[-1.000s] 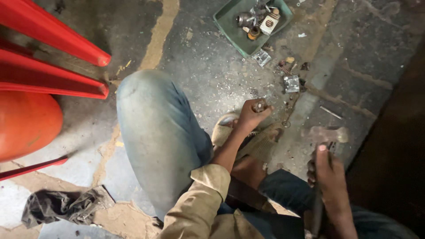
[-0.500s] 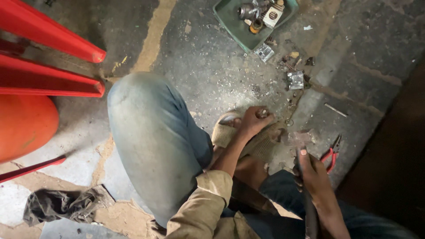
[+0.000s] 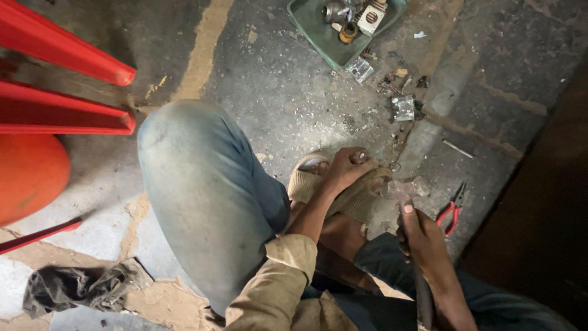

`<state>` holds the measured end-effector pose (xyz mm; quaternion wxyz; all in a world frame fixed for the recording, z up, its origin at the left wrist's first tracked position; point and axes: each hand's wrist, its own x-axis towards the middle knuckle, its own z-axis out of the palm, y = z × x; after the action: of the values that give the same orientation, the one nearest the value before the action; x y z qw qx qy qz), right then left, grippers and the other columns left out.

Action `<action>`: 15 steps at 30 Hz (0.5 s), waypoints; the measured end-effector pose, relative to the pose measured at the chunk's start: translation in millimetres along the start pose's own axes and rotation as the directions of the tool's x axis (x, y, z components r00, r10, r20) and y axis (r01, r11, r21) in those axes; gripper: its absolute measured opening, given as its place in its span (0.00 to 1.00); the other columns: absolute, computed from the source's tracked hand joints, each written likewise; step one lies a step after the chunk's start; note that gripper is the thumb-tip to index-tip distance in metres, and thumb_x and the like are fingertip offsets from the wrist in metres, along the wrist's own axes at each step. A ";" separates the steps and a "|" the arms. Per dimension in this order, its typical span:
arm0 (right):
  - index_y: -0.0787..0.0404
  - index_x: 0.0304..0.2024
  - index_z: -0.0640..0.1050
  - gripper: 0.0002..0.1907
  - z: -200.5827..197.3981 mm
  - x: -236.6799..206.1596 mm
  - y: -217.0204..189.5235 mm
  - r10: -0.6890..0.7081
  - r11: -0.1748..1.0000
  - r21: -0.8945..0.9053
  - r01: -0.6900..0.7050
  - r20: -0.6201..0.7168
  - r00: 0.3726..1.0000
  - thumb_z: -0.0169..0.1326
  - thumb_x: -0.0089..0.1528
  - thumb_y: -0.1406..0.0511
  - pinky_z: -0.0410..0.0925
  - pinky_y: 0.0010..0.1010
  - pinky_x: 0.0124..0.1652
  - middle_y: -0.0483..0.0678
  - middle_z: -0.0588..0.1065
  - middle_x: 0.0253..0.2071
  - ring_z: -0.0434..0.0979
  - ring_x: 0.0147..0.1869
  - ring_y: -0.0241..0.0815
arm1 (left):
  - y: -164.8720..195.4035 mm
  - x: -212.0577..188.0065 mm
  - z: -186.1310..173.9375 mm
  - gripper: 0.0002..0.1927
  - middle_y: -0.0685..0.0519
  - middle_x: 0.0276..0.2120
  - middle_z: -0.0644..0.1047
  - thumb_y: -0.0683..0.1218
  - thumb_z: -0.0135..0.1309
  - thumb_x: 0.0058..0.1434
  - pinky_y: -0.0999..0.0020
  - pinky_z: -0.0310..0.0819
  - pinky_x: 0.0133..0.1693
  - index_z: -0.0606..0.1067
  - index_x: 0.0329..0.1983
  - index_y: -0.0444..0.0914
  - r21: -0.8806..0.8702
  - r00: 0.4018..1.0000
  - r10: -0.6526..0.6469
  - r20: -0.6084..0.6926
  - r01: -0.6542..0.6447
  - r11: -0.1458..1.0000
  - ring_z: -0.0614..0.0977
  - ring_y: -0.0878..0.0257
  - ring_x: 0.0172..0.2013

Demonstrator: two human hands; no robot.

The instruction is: The person sits on the floor and uses a hammer to repeatedly strike a small metal lock cylinder held in their left hand. They occasionally pause to inspect the cylinder or use a screwdriver to pry at it before resuming hammering.

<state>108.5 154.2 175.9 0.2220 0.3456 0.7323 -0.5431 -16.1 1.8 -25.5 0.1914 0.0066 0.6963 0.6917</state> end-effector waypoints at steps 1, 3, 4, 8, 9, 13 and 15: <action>0.63 0.31 0.72 0.25 1.8 -0.5 -1.2 -0.018 1.000 -0.021 0.018 -0.016 1.000 0.43 0.69 0.49 0.58 0.32 0.17 0.45 0.66 0.19 0.63 0.17 0.37 | -1.9 -2.1 1.8 0.14 0.56 0.25 0.77 0.50 0.64 0.58 0.67 0.70 0.31 0.80 0.36 0.33 -0.019 0.999 -0.031 0.009 0.031 0.999 0.73 0.72 0.29; 0.64 0.31 0.73 0.25 6.3 -0.7 -6.9 -0.088 0.993 -0.087 0.085 -0.028 0.996 0.43 0.69 0.50 0.59 0.32 0.18 0.45 0.66 0.19 0.64 0.18 0.37 | -2.8 -8.1 5.5 0.13 0.57 0.27 0.78 0.49 0.63 0.59 0.68 0.71 0.33 0.80 0.37 0.33 -0.089 0.998 0.059 -0.006 -0.059 0.994 0.74 0.73 0.31; 0.64 0.31 0.73 0.26 8.2 -1.4 -11.8 -0.136 0.983 -0.130 0.132 -0.025 0.990 0.43 0.70 0.50 0.59 0.31 0.19 0.44 0.67 0.19 0.65 0.19 0.36 | -1.5 -11.4 6.8 0.13 0.57 0.28 0.79 0.49 0.62 0.59 0.69 0.72 0.34 0.80 0.38 0.34 -0.121 0.994 0.106 -0.015 -0.107 0.987 0.74 0.74 0.32; 0.61 0.37 0.77 0.22 4.5 -10.3 -42.8 -0.476 0.844 -0.318 0.432 -0.075 0.876 0.45 0.69 0.51 0.65 0.28 0.24 0.43 0.73 0.22 0.71 0.23 0.35 | 8.2 -19.8 6.7 0.17 0.55 0.26 0.79 0.50 0.67 0.51 0.68 0.71 0.31 0.81 0.39 0.36 0.049 0.991 0.133 -0.026 -0.132 0.990 0.75 0.72 0.28; 0.63 0.37 0.76 0.24 -4.9 -19.0 -49.5 -0.379 0.913 -0.199 0.357 -0.086 0.921 0.44 0.71 0.50 0.65 0.30 0.23 0.47 0.72 0.23 0.70 0.23 0.38 | 9.1 -20.3 5.7 0.17 0.54 0.26 0.79 0.50 0.69 0.51 0.67 0.71 0.33 0.81 0.39 0.35 0.021 0.976 0.218 0.002 -0.218 0.976 0.75 0.71 0.29; 0.60 0.47 0.74 0.20 -34.0 -44.0 -49.3 -0.565 0.623 0.524 0.581 -0.212 0.797 0.52 0.69 0.50 0.68 0.34 0.32 0.47 0.73 0.38 0.73 0.34 0.41 | 2.3 -26.5 10.1 0.19 0.53 0.24 0.77 0.51 0.68 0.49 0.66 0.71 0.30 0.79 0.41 0.36 0.081 0.989 0.146 -0.032 -0.143 0.986 0.75 0.71 0.27; 0.61 0.47 0.76 0.27 -37.9 -39.5 -30.6 -0.452 0.185 0.928 0.322 -0.211 0.867 0.55 0.60 0.45 0.69 0.34 0.34 0.47 0.75 0.39 0.75 0.35 0.42 | -1.9 -32.5 15.2 0.22 0.51 0.22 0.75 0.52 0.69 0.48 0.65 0.69 0.28 0.80 0.42 0.37 0.111 0.994 0.091 -0.053 -0.085 0.990 0.72 0.69 0.25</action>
<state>113.7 174.5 235.0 -0.1287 0.1812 0.3185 -0.9215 18.7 7.5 -18.5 0.1398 0.0278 0.7373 0.6604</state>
